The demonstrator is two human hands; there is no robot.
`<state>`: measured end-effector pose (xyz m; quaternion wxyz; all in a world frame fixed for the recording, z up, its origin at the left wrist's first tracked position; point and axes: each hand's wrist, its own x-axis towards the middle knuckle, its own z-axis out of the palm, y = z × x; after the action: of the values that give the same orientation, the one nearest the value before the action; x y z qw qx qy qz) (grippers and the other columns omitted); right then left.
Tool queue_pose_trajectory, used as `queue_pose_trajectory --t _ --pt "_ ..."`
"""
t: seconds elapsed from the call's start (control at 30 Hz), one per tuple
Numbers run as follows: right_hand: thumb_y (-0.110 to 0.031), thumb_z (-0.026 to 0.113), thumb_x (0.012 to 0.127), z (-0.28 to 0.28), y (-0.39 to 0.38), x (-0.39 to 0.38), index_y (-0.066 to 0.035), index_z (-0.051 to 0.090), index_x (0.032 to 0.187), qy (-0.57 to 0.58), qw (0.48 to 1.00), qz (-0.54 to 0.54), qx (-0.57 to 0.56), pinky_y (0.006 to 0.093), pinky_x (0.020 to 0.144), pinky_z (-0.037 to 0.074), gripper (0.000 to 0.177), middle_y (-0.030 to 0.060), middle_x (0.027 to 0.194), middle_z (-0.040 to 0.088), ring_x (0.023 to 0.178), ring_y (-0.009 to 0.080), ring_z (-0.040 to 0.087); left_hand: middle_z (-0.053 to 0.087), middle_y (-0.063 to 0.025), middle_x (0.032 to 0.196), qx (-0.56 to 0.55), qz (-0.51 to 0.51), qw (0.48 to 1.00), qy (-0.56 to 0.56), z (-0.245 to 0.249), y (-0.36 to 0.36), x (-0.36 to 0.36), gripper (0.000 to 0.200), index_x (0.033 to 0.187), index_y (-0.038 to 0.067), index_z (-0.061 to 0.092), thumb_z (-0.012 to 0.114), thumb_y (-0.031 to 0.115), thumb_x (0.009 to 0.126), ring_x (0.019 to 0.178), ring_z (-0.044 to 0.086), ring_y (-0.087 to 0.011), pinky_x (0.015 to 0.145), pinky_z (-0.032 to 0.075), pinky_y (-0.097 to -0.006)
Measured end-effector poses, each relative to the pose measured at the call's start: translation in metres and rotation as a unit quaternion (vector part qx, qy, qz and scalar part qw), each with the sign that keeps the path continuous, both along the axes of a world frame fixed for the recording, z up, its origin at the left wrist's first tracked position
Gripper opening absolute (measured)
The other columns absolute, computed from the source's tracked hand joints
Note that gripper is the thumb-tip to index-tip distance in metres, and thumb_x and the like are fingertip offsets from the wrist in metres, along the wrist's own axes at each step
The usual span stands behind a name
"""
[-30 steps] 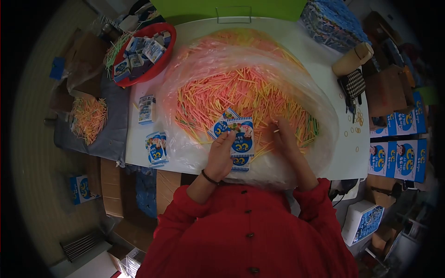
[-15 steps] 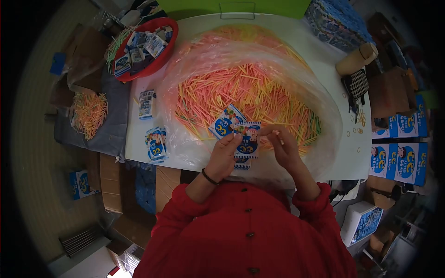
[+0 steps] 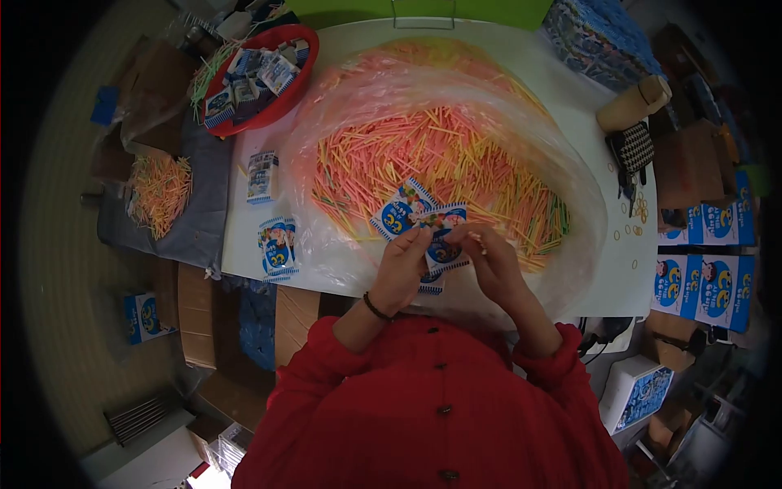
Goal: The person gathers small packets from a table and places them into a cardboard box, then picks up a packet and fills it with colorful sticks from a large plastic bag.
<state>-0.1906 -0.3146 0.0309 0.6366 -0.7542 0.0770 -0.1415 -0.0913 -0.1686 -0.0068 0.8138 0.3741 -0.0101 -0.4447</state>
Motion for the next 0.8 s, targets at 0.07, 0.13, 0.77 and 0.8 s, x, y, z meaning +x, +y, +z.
queue_pose_trajectory --t 0.07,0.13,0.77,0.8 --pt "0.004 0.047 0.095 -0.011 -0.002 0.002 -0.002 0.055 0.106 -0.017 0.995 -0.006 -0.097 0.032 0.087 0.048 0.015 0.0088 0.104 0.061 0.098 0.0202 0.06 0.067 -0.006 0.103 -0.01 -0.007 0.997 0.07 0.001 -0.001 -0.002 0.022 0.11 -0.001 0.063 0.053 0.015 0.099 0.088 0.065 -0.0099 0.077 0.053 -0.0226" --pt "0.005 0.049 0.093 -0.006 -0.006 0.001 -0.002 0.055 0.106 -0.064 0.997 -0.014 -0.042 0.0318 0.088 0.047 0.016 0.0094 0.104 0.061 0.098 0.0213 0.06 0.067 -0.006 0.102 -0.001 -0.014 0.999 0.031 0.006 0.002 0.0 0.019 0.11 -0.001 0.062 0.054 0.012 0.098 0.088 0.065 -0.0104 0.077 0.053 -0.0231" --pt "-0.025 0.04 0.103 0.031 0.001 0.011 -0.008 0.05 0.1 -0.15 0.954 -0.006 0.26 0.0477 0.114 0.021 0.02 0.009 0.098 0.063 0.121 0.0299 0.052 0.068 -0.0054 0.102 0.072 -0.004 0.965 -0.253 -0.002 0.013 -0.003 0.018 0.103 -0.001 0.063 0.061 -0.009 0.087 0.092 0.063 -0.0101 0.081 0.053 -0.0245" --pt "-0.026 0.041 0.103 0.029 0.003 0.013 -0.009 0.051 0.099 -0.154 0.955 0.01 0.253 0.0484 0.115 0.018 0.019 0.0087 0.098 0.064 0.125 0.0305 0.048 0.068 -0.0054 0.102 0.072 -0.003 0.965 -0.253 -0.002 0.014 -0.003 0.018 0.103 -0.001 0.063 0.061 -0.009 0.087 0.092 0.063 -0.0101 0.081 0.053 -0.0245"
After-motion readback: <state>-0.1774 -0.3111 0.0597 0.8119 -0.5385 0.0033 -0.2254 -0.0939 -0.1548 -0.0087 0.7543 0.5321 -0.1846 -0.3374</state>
